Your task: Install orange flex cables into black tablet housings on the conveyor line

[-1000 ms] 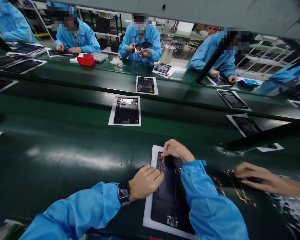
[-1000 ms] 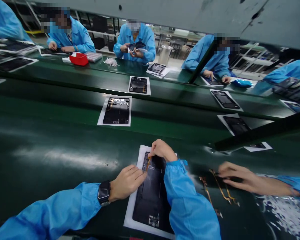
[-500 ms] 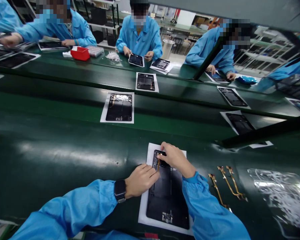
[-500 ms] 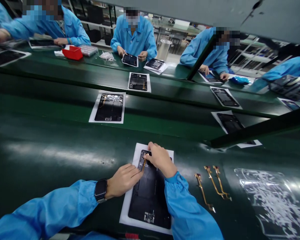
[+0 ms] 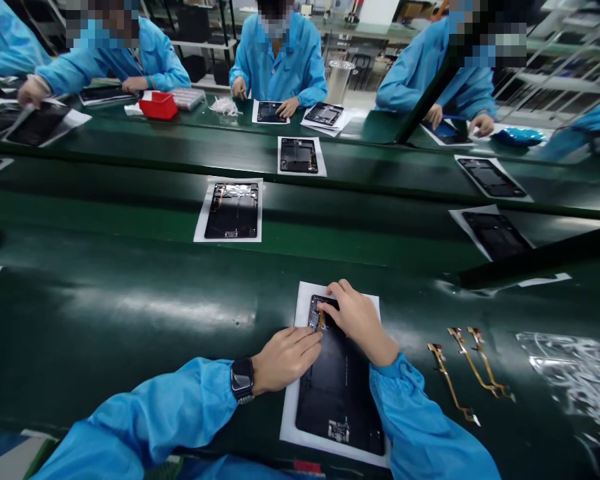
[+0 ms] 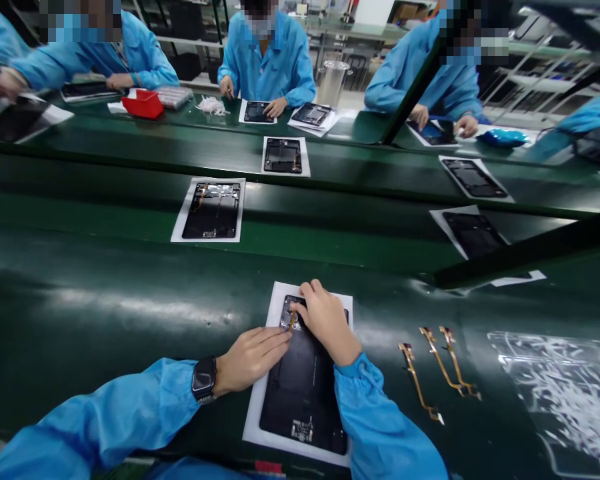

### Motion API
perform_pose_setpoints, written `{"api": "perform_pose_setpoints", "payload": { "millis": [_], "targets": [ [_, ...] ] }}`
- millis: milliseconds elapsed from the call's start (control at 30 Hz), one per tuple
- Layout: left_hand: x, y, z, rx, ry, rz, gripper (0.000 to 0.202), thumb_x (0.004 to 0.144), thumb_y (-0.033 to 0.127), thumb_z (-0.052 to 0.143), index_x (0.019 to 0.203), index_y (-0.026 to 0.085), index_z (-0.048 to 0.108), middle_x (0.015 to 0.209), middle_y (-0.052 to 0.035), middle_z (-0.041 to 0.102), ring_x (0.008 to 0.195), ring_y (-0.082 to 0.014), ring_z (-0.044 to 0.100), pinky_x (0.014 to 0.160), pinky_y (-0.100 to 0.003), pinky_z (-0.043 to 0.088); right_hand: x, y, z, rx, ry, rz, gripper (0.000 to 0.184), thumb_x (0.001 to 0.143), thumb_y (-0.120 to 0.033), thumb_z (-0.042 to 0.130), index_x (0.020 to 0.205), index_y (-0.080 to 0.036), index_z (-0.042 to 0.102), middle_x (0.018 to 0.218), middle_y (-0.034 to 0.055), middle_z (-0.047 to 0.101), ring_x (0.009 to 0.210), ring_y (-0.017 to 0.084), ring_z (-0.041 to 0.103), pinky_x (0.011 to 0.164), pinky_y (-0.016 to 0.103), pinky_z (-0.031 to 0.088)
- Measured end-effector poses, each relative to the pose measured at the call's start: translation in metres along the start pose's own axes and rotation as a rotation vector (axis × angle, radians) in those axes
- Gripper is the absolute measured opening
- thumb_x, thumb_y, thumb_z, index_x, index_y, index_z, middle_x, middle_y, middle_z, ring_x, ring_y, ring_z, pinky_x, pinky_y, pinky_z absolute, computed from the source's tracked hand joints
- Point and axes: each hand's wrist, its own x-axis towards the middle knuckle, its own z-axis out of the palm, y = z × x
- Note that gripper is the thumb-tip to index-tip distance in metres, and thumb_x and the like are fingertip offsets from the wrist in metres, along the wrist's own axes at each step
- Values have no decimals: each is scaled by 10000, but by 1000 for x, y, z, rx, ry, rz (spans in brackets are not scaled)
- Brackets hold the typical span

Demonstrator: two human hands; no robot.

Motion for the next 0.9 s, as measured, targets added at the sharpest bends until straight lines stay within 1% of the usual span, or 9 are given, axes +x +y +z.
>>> {"api": "perform_pose_setpoints", "payload": {
  "millis": [233,433,600,900],
  "targets": [
    [5,-2,-5,19,-76,66,240,995,132,410,1030,108,647,1155,-123,679,1045,-198,632,812,-314,545,0,9,4,127,-34,13,203,898,-334,639,1028,-222,531,1031,42,574,834,198,615,624,292,377],
    [10,-1,-10,26,-62,88,215,975,99,430,1007,90,643,1125,-124,685,1002,-220,635,777,-327,537,2,9,2,228,-32,29,239,862,-325,688,1013,-221,534,1021,36,576,840,194,614,643,287,386],
    [9,0,-9,52,-128,97,244,983,102,400,1023,89,640,1148,-146,672,1018,-220,627,788,-336,534,2,9,1,236,-24,39,257,850,-349,697,1006,-219,540,1009,37,582,835,198,608,629,289,361],
    [11,0,-12,49,-119,107,224,978,94,418,1014,83,639,1141,-137,679,1016,-225,626,789,-339,532,2,10,3,229,-5,33,257,858,-352,693,1005,-219,531,1003,29,587,801,191,600,586,290,308]
  ]
}}
